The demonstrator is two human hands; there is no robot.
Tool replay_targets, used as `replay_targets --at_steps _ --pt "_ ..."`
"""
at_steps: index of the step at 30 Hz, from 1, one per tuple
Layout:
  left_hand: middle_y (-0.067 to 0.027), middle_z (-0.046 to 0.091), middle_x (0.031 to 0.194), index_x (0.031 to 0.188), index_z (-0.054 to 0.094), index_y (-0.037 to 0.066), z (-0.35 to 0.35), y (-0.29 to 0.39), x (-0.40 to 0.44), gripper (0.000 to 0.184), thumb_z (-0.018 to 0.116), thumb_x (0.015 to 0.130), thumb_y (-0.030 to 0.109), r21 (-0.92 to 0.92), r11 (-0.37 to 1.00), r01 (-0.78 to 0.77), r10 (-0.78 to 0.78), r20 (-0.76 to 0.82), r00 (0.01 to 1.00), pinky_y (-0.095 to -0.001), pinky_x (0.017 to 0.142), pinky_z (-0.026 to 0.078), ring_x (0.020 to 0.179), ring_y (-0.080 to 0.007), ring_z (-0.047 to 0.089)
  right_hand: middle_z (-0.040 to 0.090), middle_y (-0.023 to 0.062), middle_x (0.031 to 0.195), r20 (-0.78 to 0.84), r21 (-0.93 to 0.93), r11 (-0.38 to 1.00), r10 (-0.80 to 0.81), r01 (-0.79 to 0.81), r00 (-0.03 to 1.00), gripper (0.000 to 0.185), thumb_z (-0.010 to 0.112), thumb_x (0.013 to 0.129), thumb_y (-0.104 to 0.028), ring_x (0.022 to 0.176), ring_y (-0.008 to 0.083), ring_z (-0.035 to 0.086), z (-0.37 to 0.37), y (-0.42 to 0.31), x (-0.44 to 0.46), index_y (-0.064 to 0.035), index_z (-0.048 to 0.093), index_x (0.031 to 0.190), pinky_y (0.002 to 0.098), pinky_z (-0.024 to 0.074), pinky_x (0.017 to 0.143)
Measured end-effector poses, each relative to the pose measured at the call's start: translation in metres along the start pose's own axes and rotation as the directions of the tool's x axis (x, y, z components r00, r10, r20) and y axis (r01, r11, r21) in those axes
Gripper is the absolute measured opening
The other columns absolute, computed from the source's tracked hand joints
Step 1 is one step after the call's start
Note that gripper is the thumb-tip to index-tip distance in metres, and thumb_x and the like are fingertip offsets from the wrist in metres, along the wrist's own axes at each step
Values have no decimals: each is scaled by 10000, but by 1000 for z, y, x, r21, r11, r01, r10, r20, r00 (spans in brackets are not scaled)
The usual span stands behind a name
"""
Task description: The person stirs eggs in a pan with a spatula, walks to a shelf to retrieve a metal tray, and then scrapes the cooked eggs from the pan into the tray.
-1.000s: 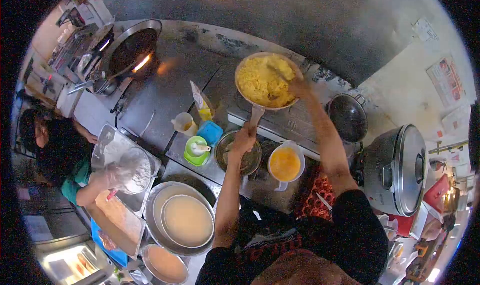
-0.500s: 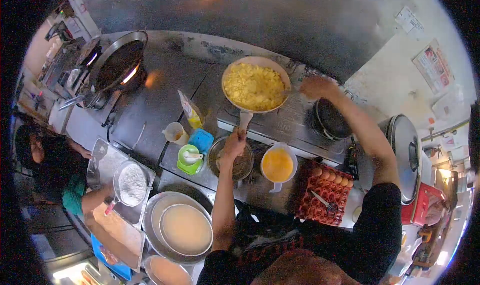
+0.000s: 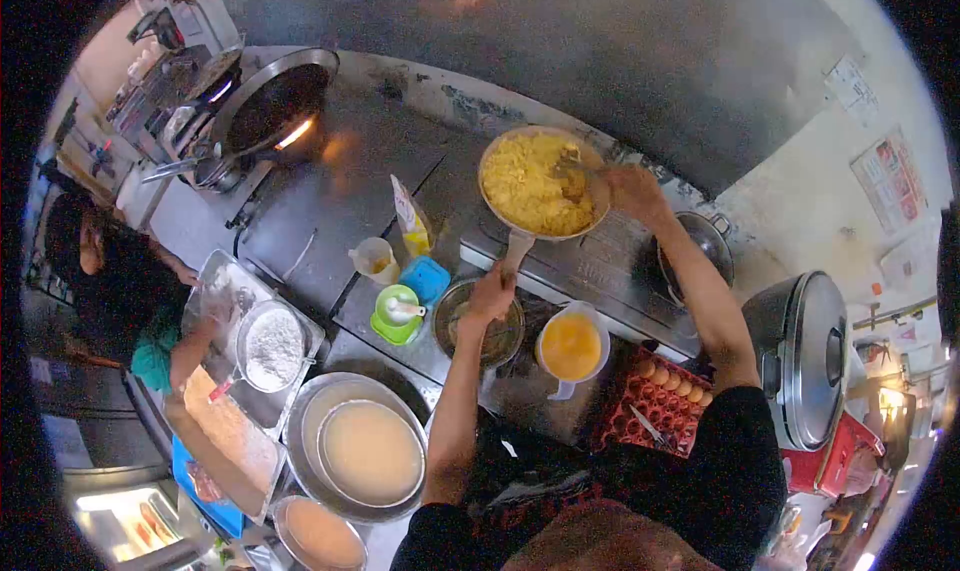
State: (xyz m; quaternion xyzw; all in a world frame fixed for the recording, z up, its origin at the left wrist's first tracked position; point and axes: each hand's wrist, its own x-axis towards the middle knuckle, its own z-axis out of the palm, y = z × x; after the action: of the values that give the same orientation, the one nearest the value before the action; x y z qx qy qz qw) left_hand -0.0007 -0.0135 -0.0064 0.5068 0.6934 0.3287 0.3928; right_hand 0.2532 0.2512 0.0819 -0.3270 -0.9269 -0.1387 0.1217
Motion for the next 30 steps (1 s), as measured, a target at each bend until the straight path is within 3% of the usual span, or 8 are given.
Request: replay_targets --at_steps 3,6,13,16,19,21,25,30 --pt "-244 634 775 1237 415 -2 25 -39 19 485 455 894 338 141 983 -113 129 -108 986 -479 663 499 746 -419 622 646 157 928 271 -45 976 217 -212 938 251 530 843 -239 823 298 640 -73 -52 36 -87 630 1016 405 537 692" --pt "-250 632 779 1235 420 -9 12 -12 7 491 450 893 342 43 997 65 -66 37 997 -490 677 494 774 -426 617 641 165 912 280 110 989 -126 98 952 275 468 874 -211 866 303 630 104 -3 33 -72 595 1075 415 519 738" --pt "-262 623 801 1270 401 -13 -14 42 -19 509 443 895 328 -15 995 95 -94 15 995 -506 670 493 735 -424 619 623 197 890 527 391 860 82 -327 846 291 415 885 -167 896 321 614 9 -51 -14 -82 579 1110 434 494 723" --pt "-261 622 776 1266 402 -11 14 -13 7 489 441 900 311 71 998 -1 5 -54 999 -488 649 505 645 -414 614 619 223 887 507 242 966 -210 96 836 375 477 855 -215 858 351 617 -64 -4 -9 -121 535 1214 454 476 718" --pt "-229 624 725 1248 411 -7 19 -24 11 461 448 906 300 121 991 -51 62 -86 994 -460 574 503 546 -375 601 616 234 918 822 63 916 178 -397 541 442 511 827 -227 870 341 609 -84 3 28 -102 503 1251 456 466 731" --pt "-208 622 697 1235 416 -7 6 -4 4 441 455 909 288 30 1000 -6 7 -29 1000 -441 518 492 507 -342 597 622 225 917 747 387 516 311 -764 588 401 506 815 -204 848 325 614 -60 -18 34 -68 541 1191 447 471 712" --pt "-183 603 648 1231 420 9 -8 24 -8 406 462 913 258 -121 987 109 -97 97 991 -412 441 465 479 -287 595 628 210 902 454 386 839 189 -383 871 378 467 839 -178 810 329 623 34 -58 23 -92 546 1198 451 495 696" --pt "-135 570 592 1203 453 63 -15 35 -18 360 465 919 284 -32 999 30 -28 36 999 -375 392 434 433 -232 570 635 193 883 447 298 946 -21 -126 894 348 414 870 -148 766 338 632 -40 -55 -4 -117 569 1180 456 520 680"
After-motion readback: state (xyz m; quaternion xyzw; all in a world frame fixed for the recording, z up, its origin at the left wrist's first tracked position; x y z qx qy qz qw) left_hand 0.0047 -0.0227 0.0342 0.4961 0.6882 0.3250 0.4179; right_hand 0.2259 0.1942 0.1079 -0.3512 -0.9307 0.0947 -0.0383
